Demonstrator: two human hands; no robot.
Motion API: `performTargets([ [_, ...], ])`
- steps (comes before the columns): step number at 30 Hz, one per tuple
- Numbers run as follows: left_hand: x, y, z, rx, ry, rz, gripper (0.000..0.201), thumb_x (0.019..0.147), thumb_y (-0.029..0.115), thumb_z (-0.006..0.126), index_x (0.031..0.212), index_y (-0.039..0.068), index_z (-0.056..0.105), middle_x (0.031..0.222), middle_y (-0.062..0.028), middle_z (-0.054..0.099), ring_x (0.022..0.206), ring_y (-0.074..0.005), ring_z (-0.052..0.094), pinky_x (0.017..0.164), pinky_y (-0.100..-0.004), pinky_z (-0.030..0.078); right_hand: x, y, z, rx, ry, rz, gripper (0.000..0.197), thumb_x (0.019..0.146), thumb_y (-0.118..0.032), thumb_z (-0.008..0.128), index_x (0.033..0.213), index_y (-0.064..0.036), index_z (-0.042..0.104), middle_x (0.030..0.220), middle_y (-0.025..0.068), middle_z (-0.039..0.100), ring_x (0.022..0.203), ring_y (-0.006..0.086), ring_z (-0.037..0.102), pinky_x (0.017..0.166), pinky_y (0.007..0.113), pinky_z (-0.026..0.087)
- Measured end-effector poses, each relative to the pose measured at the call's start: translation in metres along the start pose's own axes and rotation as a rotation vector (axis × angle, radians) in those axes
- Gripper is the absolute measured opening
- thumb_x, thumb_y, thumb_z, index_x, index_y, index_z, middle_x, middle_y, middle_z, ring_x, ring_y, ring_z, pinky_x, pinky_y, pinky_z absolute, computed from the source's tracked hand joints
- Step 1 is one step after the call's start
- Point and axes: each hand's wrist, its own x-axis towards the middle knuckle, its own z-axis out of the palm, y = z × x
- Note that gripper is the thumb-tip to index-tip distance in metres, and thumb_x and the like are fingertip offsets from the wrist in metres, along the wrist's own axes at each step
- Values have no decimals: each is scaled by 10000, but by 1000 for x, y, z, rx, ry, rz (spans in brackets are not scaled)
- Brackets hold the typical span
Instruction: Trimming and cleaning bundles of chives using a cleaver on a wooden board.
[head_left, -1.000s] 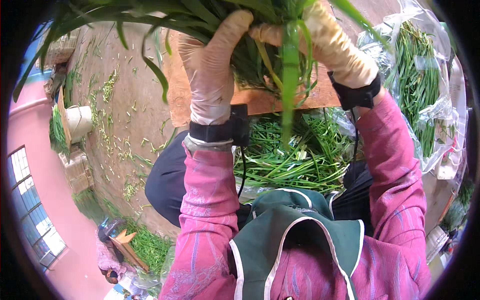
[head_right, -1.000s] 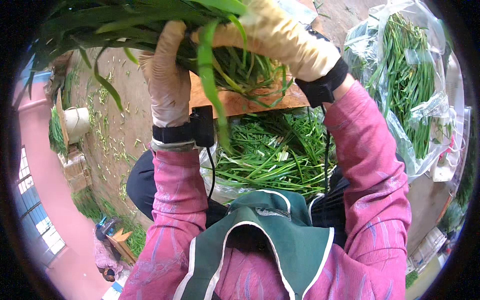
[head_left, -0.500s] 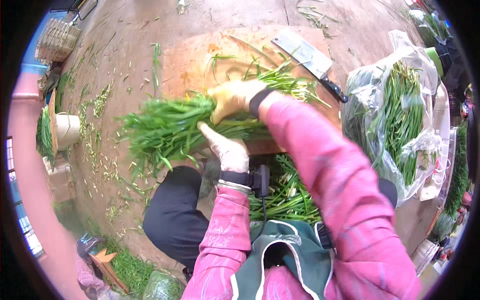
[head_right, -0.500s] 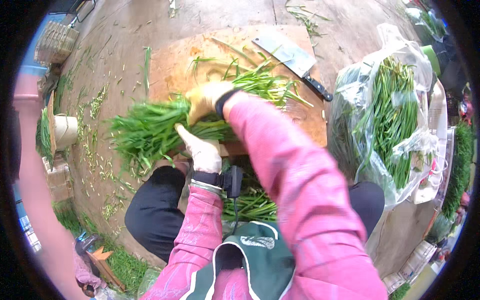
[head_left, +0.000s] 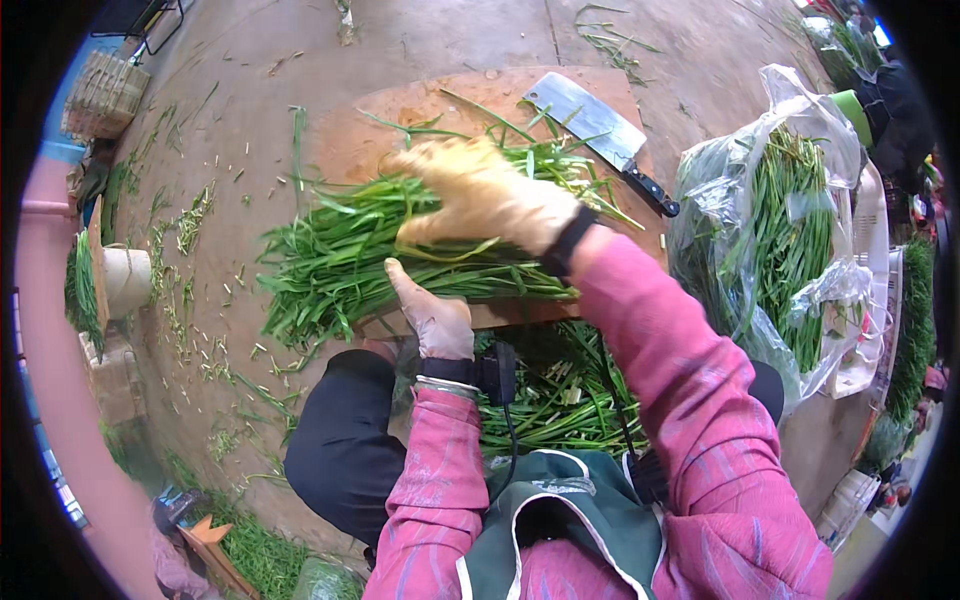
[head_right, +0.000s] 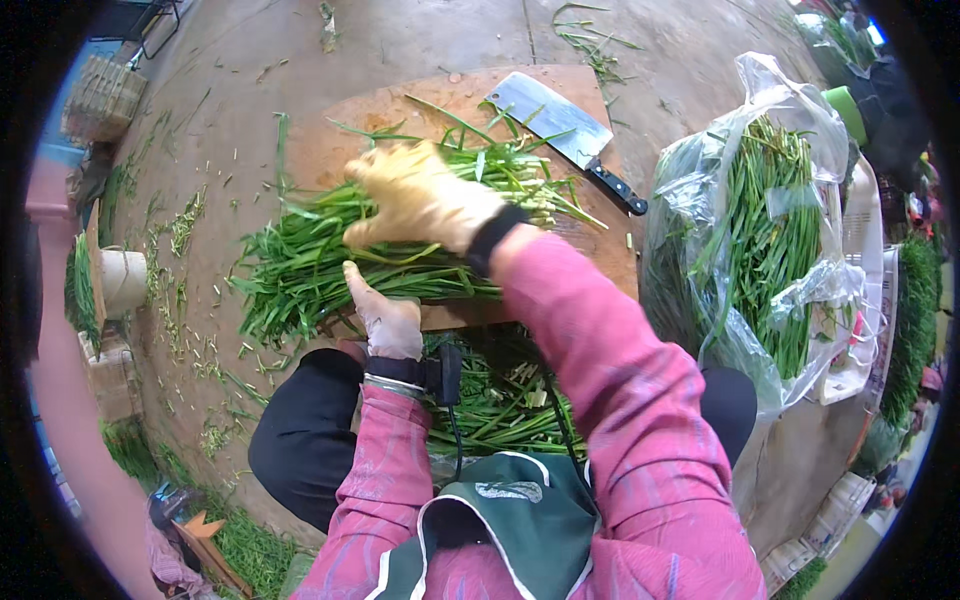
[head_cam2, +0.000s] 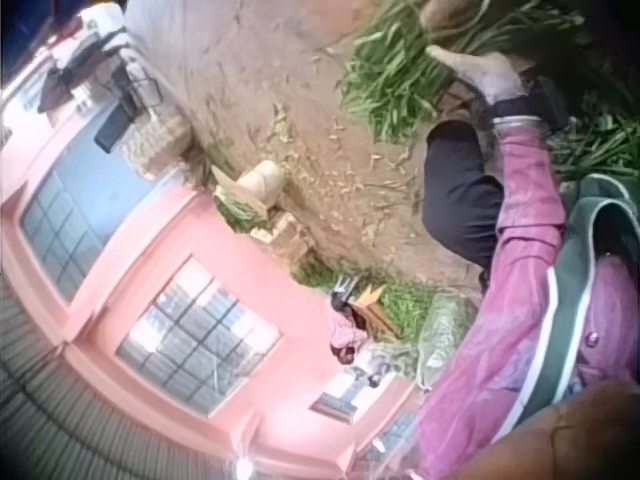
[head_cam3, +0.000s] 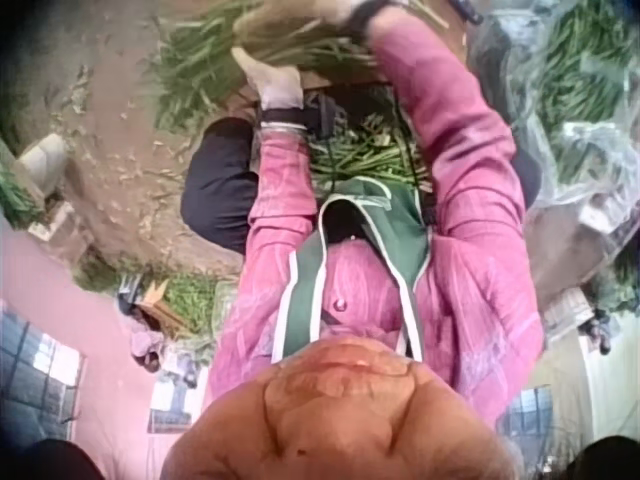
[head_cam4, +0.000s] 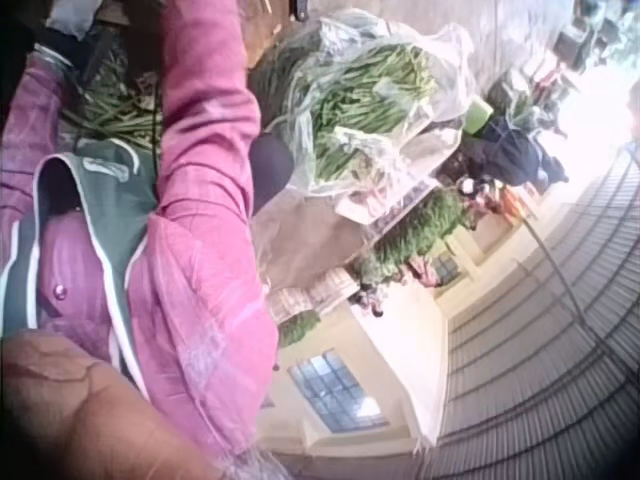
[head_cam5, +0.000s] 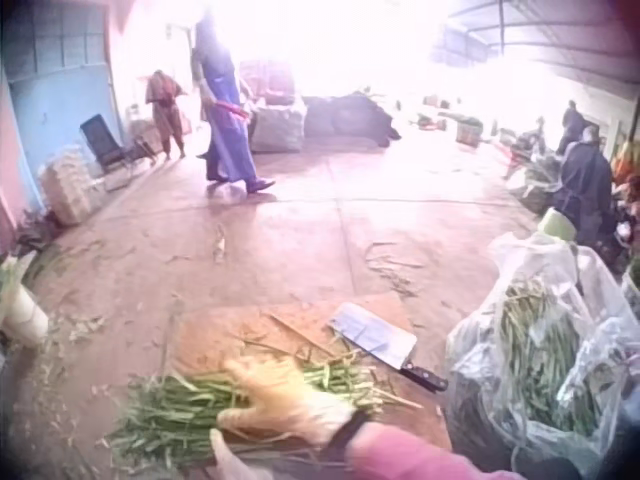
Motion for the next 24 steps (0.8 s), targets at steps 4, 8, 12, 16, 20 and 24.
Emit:
performTargets([
  [4, 12, 6, -9, -90, 164, -88, 755, 907, 578, 555, 1455, 100, 349, 1391, -72, 453, 1137, -213, 496, 975, -337, 436, -70, 42, -67, 45, 150, 371, 192, 838, -193, 648, 917, -20, 630, 850, 183, 657, 757, 331, 645, 683, 380, 515],
  [8, -1, 3, 14, 26, 263, -171, 907, 791, 725, 569, 1435, 114, 384, 1265, -84, 546, 849, -201, 518, 718, -335, 447, -178, 89, -63, -515, -250, 768, 212, 779, -245, 680, 864, -52, 654, 856, 153, 694, 801, 342, 683, 691, 450, 536],
  [12, 1, 4, 22, 120, 308, -157, 999, 533, 923, 553, 1141, 130, 536, 797, -75, 569, 533, -191, 429, 469, -325, 367, -215, 94, -37, -571, -261, 664, 123, 818, -154, 626, 919, -84, 615, 856, 138, 693, 821, 343, 681, 691, 450, 531],
  [16, 22, -7, -12, 6, 254, -132, 810, 802, 686, 557, 1374, 120, 467, 1253, -95, 554, 913, -217, 485, 785, -333, 409, -225, 80, -82, -568, -392, 609, 79, 819, -89, 577, 860, -106, 643, 823, 150, 684, 807, 338, 677, 677, 441, 526],
  [20, -7, 7, 19, 85, 319, -259, 976, 669, 844, 578, 1331, 129, 516, 1131, -105, 621, 691, -180, 490, 580, -308, 430, -230, 40, -207, -663, -390, 569, 68, 804, -58, 579, 800, -87, 640, 791, 166, 663, 735, 366, 641, 648, 445, 503],
  [24, 0, 14, 17, 186, 440, -223, 982, 691, 826, 578, 1356, 108, 492, 1197, -108, 604, 746, -182, 511, 633, -321, 455, -175, -43, -304, -407, -197, 650, 46, 849, -66, 617, 877, -42, 645, 706, 111, 610, 638, 233, 583, 609, 347, 473],
])
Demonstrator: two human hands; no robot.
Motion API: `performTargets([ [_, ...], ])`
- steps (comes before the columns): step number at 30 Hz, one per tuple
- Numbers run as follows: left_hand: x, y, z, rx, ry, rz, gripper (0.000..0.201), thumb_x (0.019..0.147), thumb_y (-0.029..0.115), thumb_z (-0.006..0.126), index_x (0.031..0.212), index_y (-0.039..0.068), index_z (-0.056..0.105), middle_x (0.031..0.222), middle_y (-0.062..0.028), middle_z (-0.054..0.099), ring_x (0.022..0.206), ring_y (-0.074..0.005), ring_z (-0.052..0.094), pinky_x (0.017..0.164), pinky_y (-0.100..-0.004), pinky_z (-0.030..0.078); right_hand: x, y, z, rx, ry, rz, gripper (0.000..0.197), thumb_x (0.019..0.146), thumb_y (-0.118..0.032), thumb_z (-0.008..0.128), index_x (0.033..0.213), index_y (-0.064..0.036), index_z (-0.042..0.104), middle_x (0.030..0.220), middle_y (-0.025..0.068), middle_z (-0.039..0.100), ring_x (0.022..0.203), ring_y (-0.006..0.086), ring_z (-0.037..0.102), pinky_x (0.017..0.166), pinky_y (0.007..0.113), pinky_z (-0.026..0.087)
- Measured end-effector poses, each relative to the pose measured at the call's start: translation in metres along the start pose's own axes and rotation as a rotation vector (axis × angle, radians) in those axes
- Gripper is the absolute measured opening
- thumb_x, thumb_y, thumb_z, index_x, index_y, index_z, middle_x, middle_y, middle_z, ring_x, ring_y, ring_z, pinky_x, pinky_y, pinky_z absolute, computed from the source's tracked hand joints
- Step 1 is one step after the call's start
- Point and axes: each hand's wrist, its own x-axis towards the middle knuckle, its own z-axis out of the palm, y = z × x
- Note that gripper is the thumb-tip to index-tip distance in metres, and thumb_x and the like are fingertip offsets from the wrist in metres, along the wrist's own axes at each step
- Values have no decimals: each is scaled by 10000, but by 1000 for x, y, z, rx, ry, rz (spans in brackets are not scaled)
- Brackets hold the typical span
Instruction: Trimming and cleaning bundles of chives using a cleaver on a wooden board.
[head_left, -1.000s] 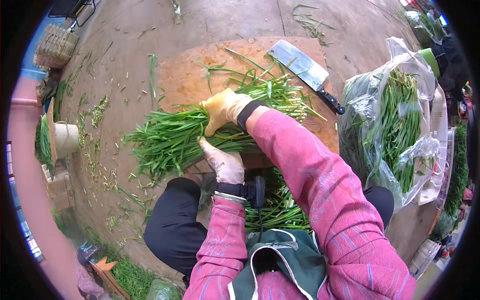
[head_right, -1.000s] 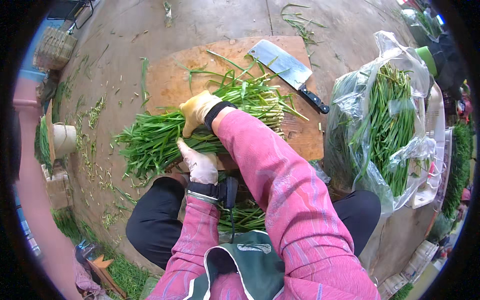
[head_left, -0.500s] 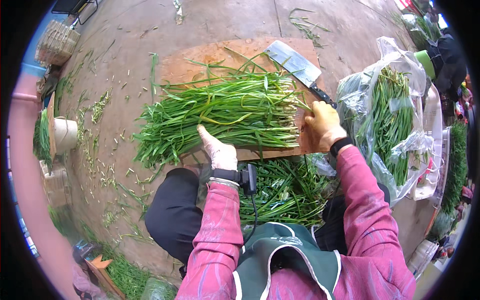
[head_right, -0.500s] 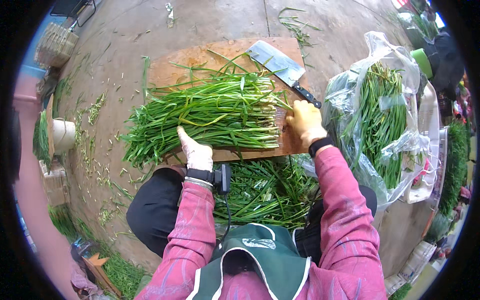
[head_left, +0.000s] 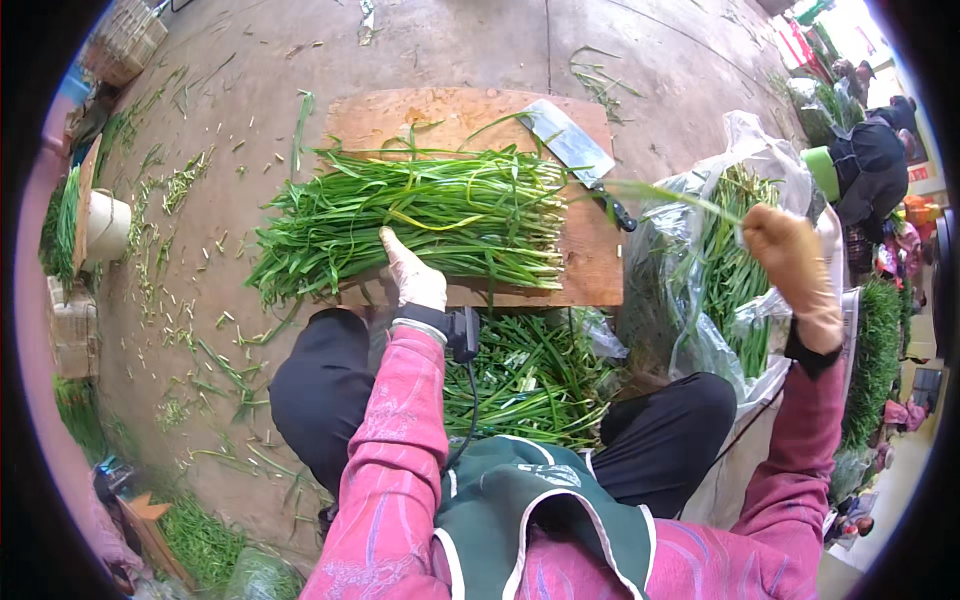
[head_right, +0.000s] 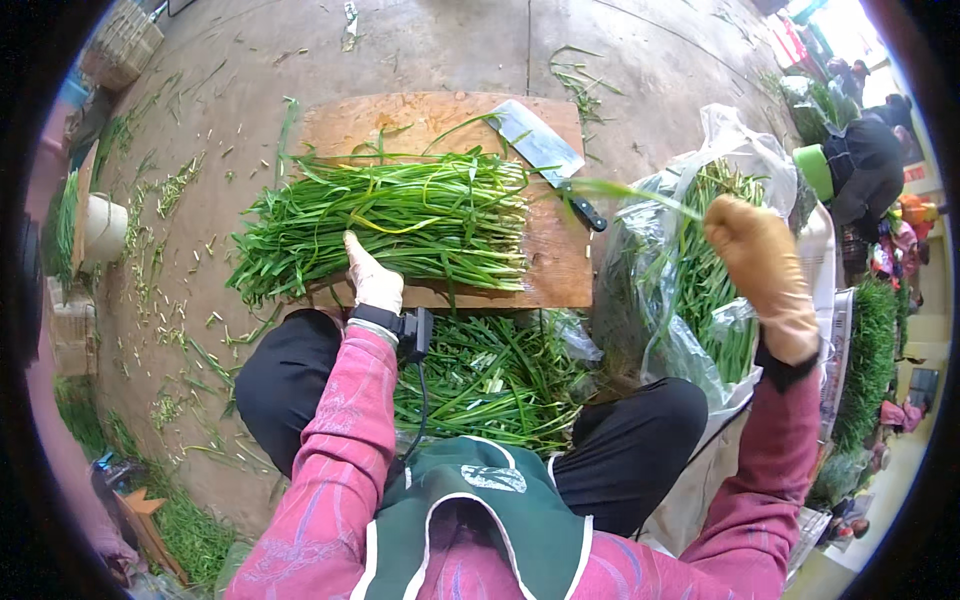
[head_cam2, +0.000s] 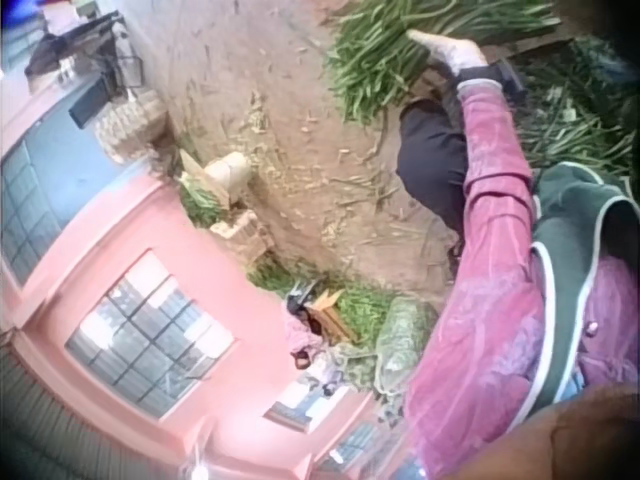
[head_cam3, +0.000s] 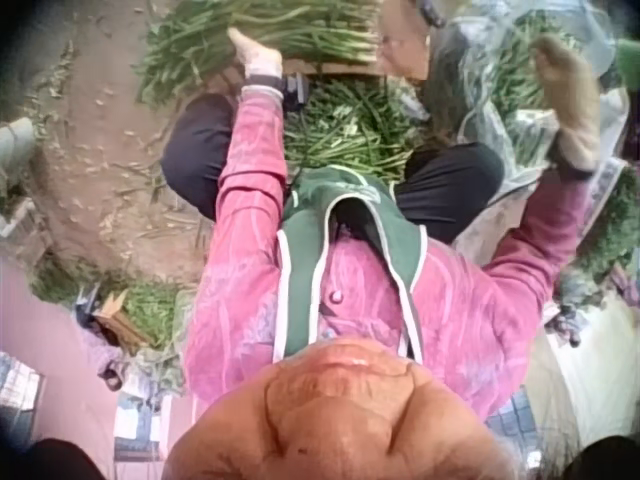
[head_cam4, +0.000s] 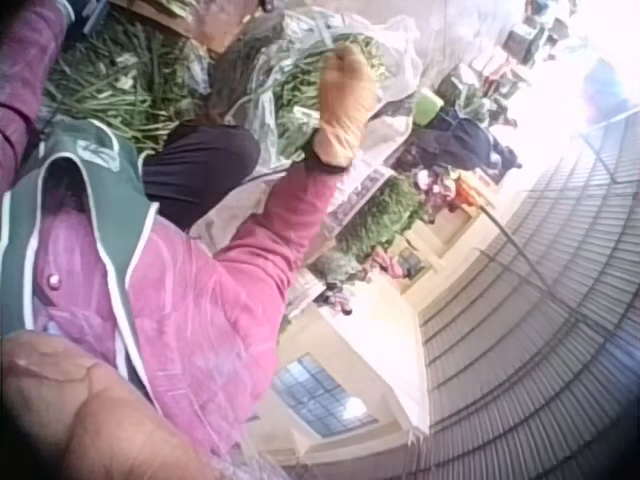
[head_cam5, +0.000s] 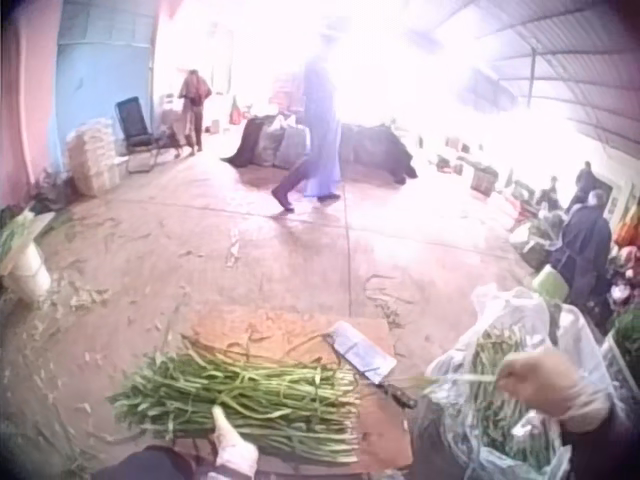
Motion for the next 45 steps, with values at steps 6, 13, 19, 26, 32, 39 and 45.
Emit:
performTargets([
  [6, 38, -16, -14, -149, -145, 64, 969, 760, 737, 608, 1418, 56, 402, 1409, -139, 442, 1169, -231, 456, 976, -351, 422, -4, -69, -66, 542, 187, -196, 143, 925, -52, 615, 1056, -5, 651, 802, -8, 581, 685, 66, 504, 609, 209, 423],
  [13, 15, -11, 3, -308, -103, 12, 952, 770, 678, 657, 1446, 84, 347, 1439, -106, 424, 1164, -234, 487, 992, -377, 434, 49, -101, 77, 548, 156, -449, 142, 869, -51, 661, 1008, -23, 657, 842, 103, 676, 721, 176, 619, 670, 293, 503],
  [19, 9, -12, 5, -153, -77, 13, 854, 793, 682, 629, 1405, 115, 444, 1352, -63, 531, 983, -188, 539, 855, -322, 473, 72, -48, 251, -11, 54, -359, 85, 821, -224, 633, 810, -140, 639, 743, 90, 650, 705, 294, 649, 614, 415, 483],
  [26, 28, -10, -5, -210, -161, -143, 834, 762, 787, 549, 1306, 155, 559, 1207, -112, 602, 711, -158, 491, 616, -285, 435, 66, -45, 256, -138, 187, -382, 78, 786, -182, 650, 860, -162, 636, 808, 45, 630, 758, 267, 621, 658, 399, 441],
  [32, 21, -10, -11, -50, -177, -77, 740, 719, 810, 575, 1086, 169, 612, 748, -67, 570, 600, -170, 419, 544, -327, 384, 39, -55, 224, 65, 211, -260, 494, 722, -265, 742, 1164, -119, 576, 1084, 112, 612, 1013, 298, 580, 843, 435, 434],
  [39, 60, -34, -27, 461, -145, 809, 607, 904, 603, 531, 1215, 84, 575, 953, -90, 592, 731, -209, 466, 645, -324, 453, 6, -114, 260, 82, 145, -262, 1050, 635, -426, 815, 1449, -28, 285, 1462, 186, 337, 1355, 358, 317, 1068, 466, 298],
  [45, 45, 9, -18, -289, -637, -134, 699, 869, 413, 635, 1444, 142, 344, 1382, -124, 500, 1214, -326, 500, 1031, -569, 378, 30, -140, 323, 61, 215, -121, 971, 689, -391, 770, 1459, -45, 290, 1440, 192, 369, 1340, 358, 329, 1075, 498, 253],
])
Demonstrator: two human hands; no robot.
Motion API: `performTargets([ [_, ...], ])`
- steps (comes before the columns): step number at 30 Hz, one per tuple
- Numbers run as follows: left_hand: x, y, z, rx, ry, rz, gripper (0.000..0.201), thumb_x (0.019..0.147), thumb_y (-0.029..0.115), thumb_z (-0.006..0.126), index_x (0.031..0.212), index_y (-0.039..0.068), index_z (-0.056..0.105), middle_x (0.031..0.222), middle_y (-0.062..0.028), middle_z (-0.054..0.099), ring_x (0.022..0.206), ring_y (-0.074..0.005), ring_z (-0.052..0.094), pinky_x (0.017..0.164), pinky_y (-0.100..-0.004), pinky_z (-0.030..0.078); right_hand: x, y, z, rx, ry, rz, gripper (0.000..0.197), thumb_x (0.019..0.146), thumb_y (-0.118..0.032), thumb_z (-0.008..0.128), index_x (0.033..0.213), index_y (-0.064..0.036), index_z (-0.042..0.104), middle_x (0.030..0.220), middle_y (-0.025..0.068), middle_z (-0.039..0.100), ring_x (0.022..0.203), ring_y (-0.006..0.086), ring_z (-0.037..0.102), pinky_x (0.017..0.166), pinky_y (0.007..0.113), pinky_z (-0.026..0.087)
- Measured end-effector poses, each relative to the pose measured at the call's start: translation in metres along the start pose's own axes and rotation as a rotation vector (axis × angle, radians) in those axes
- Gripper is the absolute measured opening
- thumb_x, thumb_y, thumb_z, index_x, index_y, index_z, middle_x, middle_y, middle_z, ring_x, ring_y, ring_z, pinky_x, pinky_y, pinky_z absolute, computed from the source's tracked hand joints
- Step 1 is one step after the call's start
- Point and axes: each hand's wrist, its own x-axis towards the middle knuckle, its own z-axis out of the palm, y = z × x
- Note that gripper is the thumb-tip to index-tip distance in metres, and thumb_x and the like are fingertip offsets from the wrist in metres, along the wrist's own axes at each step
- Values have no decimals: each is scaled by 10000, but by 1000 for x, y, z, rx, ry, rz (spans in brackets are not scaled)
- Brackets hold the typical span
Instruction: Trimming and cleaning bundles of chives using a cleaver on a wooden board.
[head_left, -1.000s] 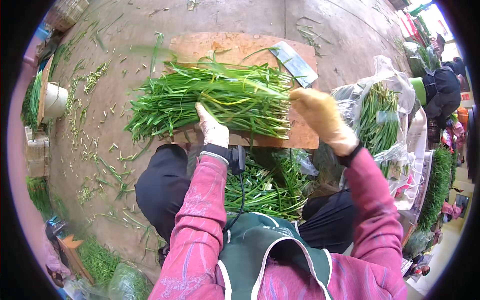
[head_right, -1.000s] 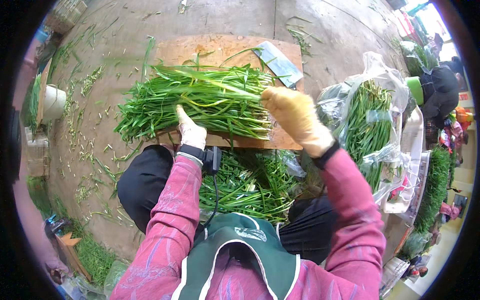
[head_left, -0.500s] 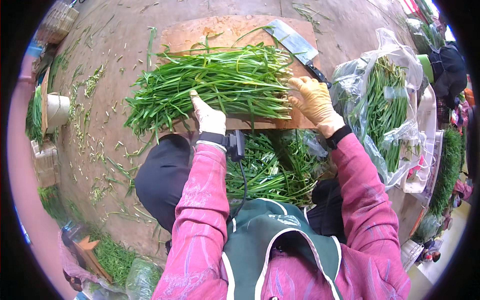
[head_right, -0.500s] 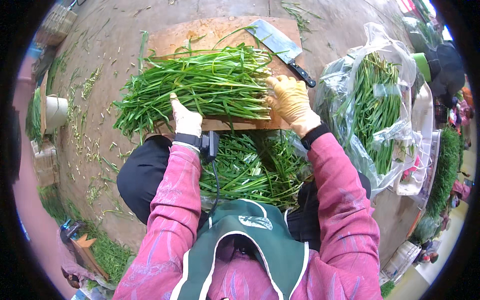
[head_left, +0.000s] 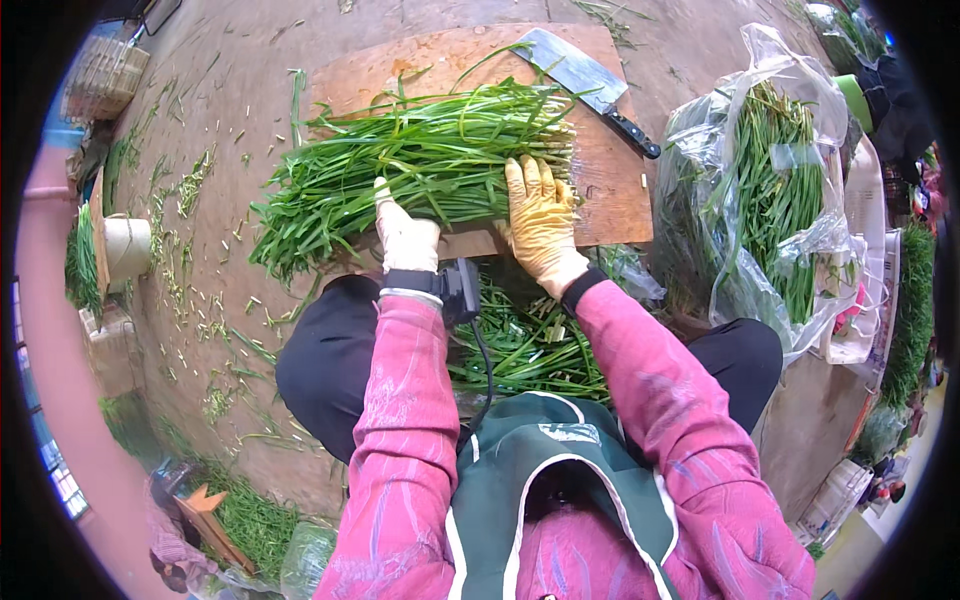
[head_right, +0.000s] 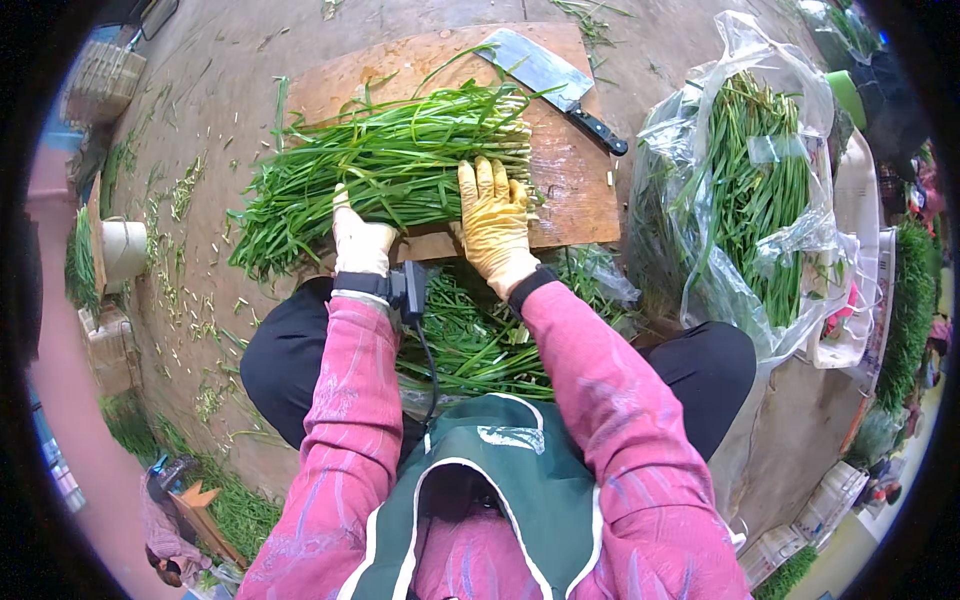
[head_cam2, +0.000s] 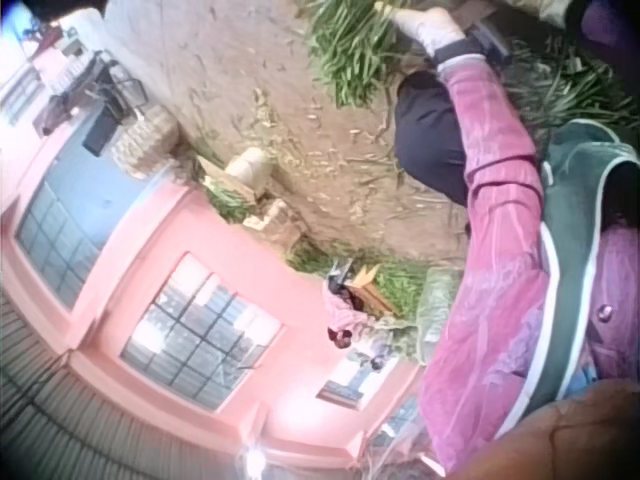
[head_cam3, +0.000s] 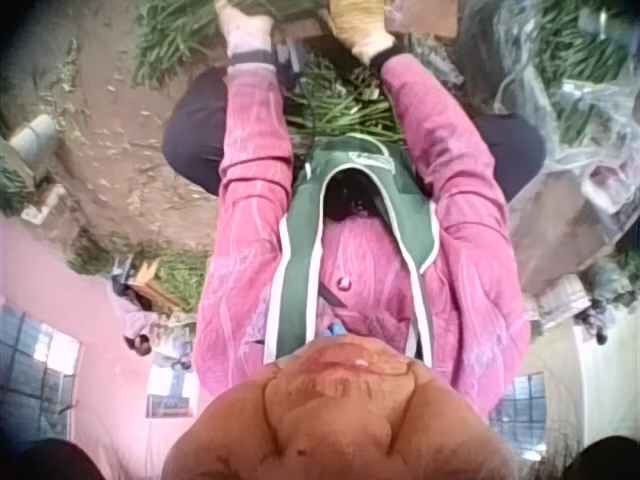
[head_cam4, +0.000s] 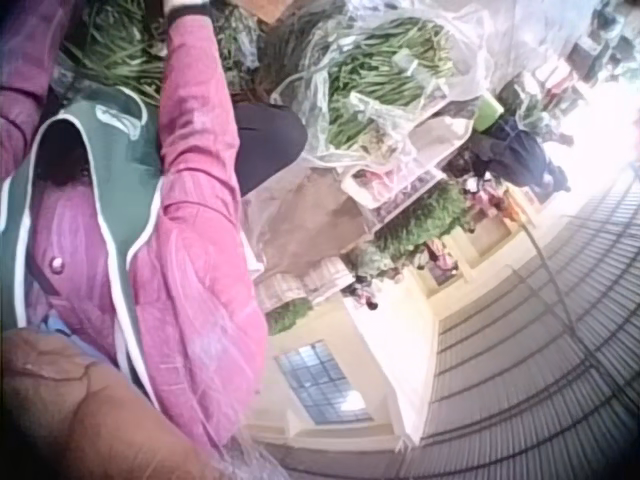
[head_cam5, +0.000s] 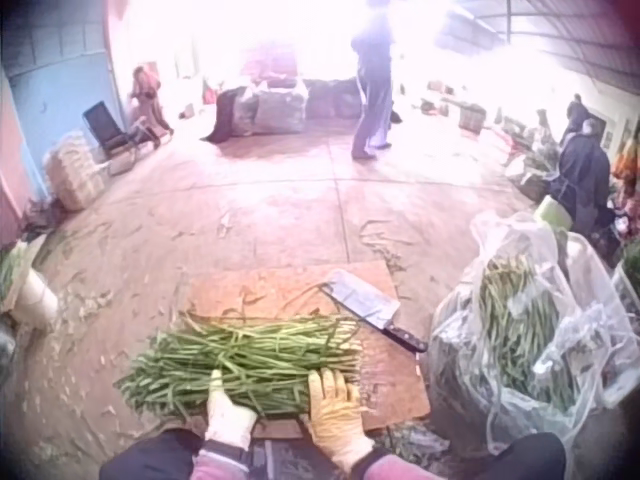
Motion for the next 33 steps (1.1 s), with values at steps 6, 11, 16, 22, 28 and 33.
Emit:
performTargets([
  [6, -73, -3, 7, 505, 274, 144, 677, 809, 395, 722, 1356, 156, 403, 1343, -152, 435, 1258, -279, 395, 1052, -533, 303, 10, 9, 10, -248, 31, -62, 802, 770, -330, 691, 1429, -38, 339, 1364, 195, 425, 1246, 339, 414, 1003, 474, 311],
  [11, -118, -21, 34, 1286, 211, 1295, 647, 776, 166, 812, 1272, 39, 416, 1227, -117, 464, 1155, -252, 442, 1026, -396, 342, 20, 8, -1, -189, -50, -106, 764, 784, -409, 688, 1398, -49, 410, 1266, 162, 487, 1154, 308, 470, 926, 456, 369],
  [16, -126, -23, 122, 1917, -445, 1439, 979, 632, 128, 795, 1461, 39, 282, 1463, -192, 352, 1361, -365, 328, 1134, -500, 229, 27, 26, -16, -190, -69, -128, 780, 717, -459, 725, 1346, -80, 462, 1153, 92, 524, 1072, 269, 503, 868, 432, 394],
  [22, -34, -72, 69, 2497, -561, 1142, 1196, 524, 393, 832, 1488, 27, 225, 1539, -204, 237, 1446, -372, 190, 1165, -563, 106, 39, 61, -44, 78, -169, -359, 652, 674, -387, 759, 1201, -65, 549, 1133, 97, 566, 1062, 308, 539, 875, 430, 425],
  [28, -13, -82, 66, 2743, -548, 1539, 709, 850, 298, 519, 1448, -11, 293, 1518, -227, 283, 1434, -377, 234, 1159, -576, 129, 109, 100, -81, 434, 122, -216, 219, 916, -229, 606, 1016, -37, 638, 888, 156, 642, 867, 331, 625, 776, 378, 495],
  [33, -15, -85, 70, 2547, -624, 1424, 578, 880, 186, 455, 1418, 0, 354, 1504, -218, 322, 1426, -369, 263, 1149, -583, 149, 169, 96, -23, 255, -72, -162, 381, 965, -395, 488, 1120, -69, 606, 1019, 170, 638, 1001, 365, 590, 874, 443, 448],
])
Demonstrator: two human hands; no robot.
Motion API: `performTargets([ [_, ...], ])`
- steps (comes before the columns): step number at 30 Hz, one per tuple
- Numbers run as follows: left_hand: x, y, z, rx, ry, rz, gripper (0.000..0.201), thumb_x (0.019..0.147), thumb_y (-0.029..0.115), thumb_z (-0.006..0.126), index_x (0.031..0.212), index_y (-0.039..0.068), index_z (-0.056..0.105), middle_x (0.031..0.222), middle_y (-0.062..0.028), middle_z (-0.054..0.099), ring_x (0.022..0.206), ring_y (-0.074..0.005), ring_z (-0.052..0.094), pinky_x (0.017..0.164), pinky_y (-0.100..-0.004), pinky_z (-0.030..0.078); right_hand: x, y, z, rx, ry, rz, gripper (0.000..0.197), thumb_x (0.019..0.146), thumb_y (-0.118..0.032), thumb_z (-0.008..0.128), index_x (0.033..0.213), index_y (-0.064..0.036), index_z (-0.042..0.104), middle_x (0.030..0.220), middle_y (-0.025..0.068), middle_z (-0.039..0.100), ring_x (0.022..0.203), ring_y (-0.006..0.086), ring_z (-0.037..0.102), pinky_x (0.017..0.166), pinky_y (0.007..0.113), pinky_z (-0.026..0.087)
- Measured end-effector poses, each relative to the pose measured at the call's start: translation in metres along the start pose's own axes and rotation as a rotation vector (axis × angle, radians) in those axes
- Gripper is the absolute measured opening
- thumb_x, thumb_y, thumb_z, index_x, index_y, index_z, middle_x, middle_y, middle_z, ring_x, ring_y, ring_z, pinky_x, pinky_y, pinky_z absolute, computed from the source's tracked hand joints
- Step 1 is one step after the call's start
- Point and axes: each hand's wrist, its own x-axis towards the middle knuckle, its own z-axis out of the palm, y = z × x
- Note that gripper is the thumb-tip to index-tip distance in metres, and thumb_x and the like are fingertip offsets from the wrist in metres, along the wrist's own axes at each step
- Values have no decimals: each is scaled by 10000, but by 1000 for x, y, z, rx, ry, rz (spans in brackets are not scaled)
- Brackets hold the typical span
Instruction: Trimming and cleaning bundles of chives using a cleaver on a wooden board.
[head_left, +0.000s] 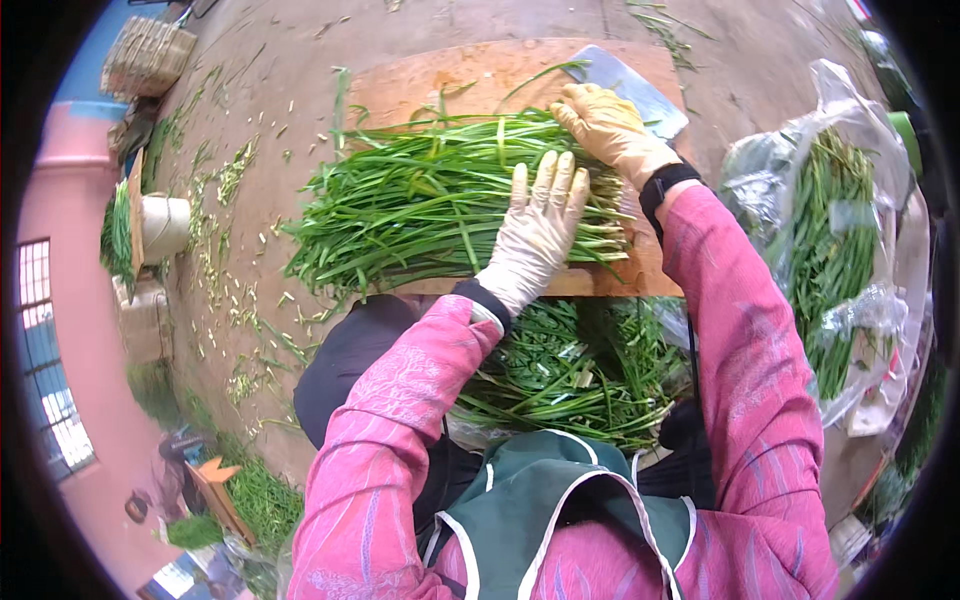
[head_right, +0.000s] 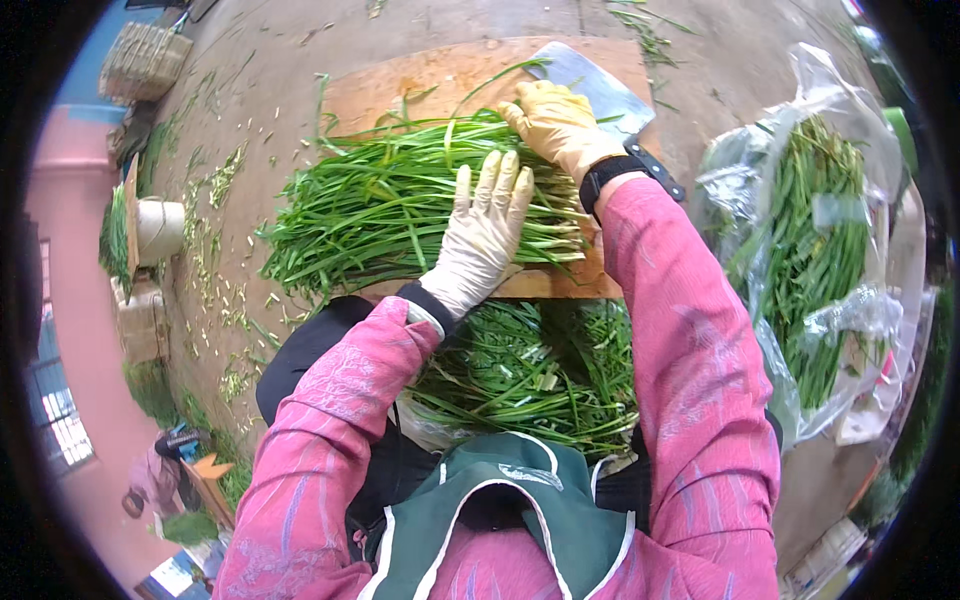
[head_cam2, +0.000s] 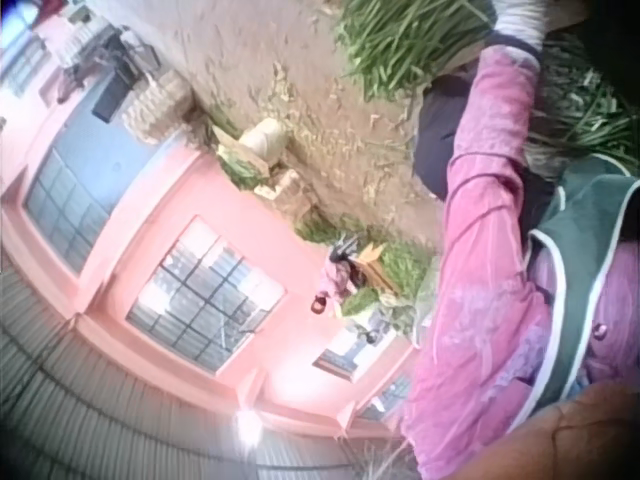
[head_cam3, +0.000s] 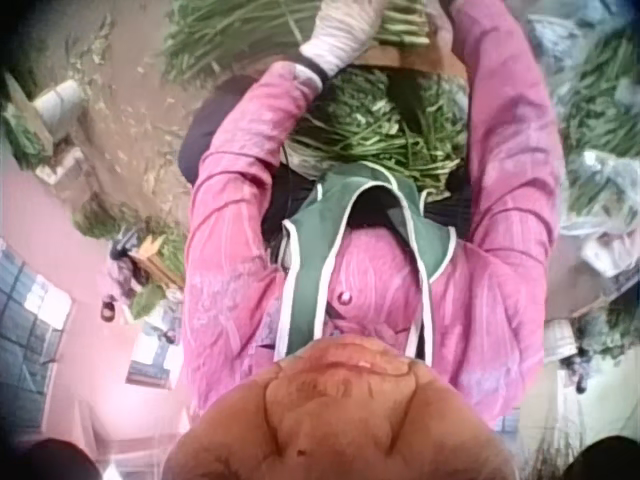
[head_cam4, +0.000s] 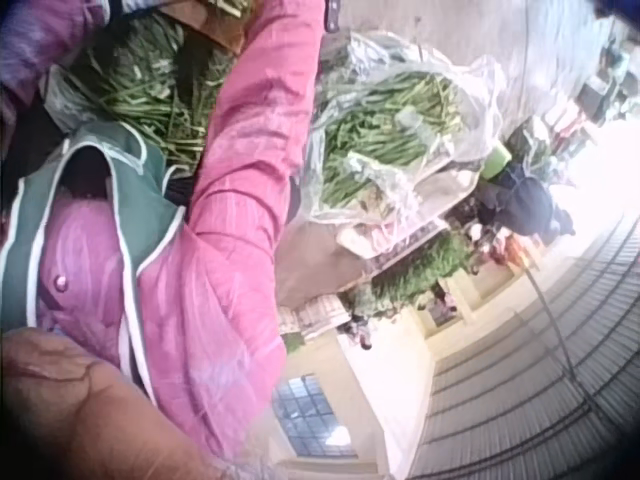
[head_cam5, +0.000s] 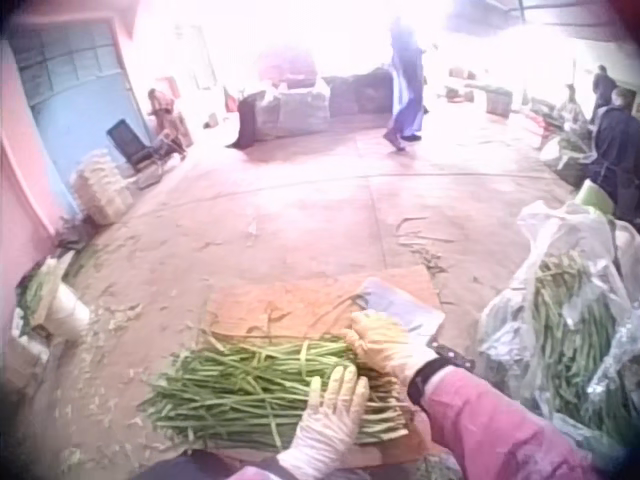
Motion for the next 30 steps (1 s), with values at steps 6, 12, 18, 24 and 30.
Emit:
performTargets([
  [6, 32, -25, -10, 244, 35, -72, 693, 843, 261, 567, 1403, -65, 323, 1475, -294, 316, 1412, -399, 272, 1153, -577, 155, -5, 9, 26, 277, -300, 112, 390, 936, -340, 474, 929, -15, 690, 945, 200, 686, 940, 385, 629, 854, 403, 488],
  [12, 45, -46, -4, -384, -153, -25, 1299, 428, 450, 892, 1418, -89, 249, 1371, -288, 415, 1322, -426, 363, 1144, -550, 191, -20, 17, 37, 628, -365, -5, 341, 969, -248, 450, 1062, 27, 628, 1064, 208, 673, 996, 314, 634, 899, 366, 462],
  [18, 54, -58, -4, -348, -344, -33, 1109, 455, 501, 886, 1290, -37, 393, 1178, -221, 543, 1161, -347, 505, 1046, -459, 332, -29, 13, -11, 562, -252, 94, 350, 912, -193, 518, 1198, -7, 595, 1145, 146, 662, 1055, 259, 615, 948, 339, 444],
  [24, 52, -56, -2, -316, -306, 26, 1055, 435, 528, 877, 1211, -27, 427, 1051, -184, 574, 1046, -336, 546, 950, -431, 375, -115, 70, -36, -57, -29, 505, 428, 784, -283, 706, 1118, -44, 586, 1060, 184, 620, 1009, 356, 598, 898, 423, 475],
  [30, 49, -49, -8, -253, -378, 9, 1178, 441, 507, 880, 1323, -64, 349, 1153, -225, 547, 1134, -351, 509, 1020, -477, 321, -100, 68, -16, -567, -8, 439, 451, 799, -270, 723, 1163, -83, 534, 1115, 168, 568, 1012, 365, 582, 849, 443, 498],
])
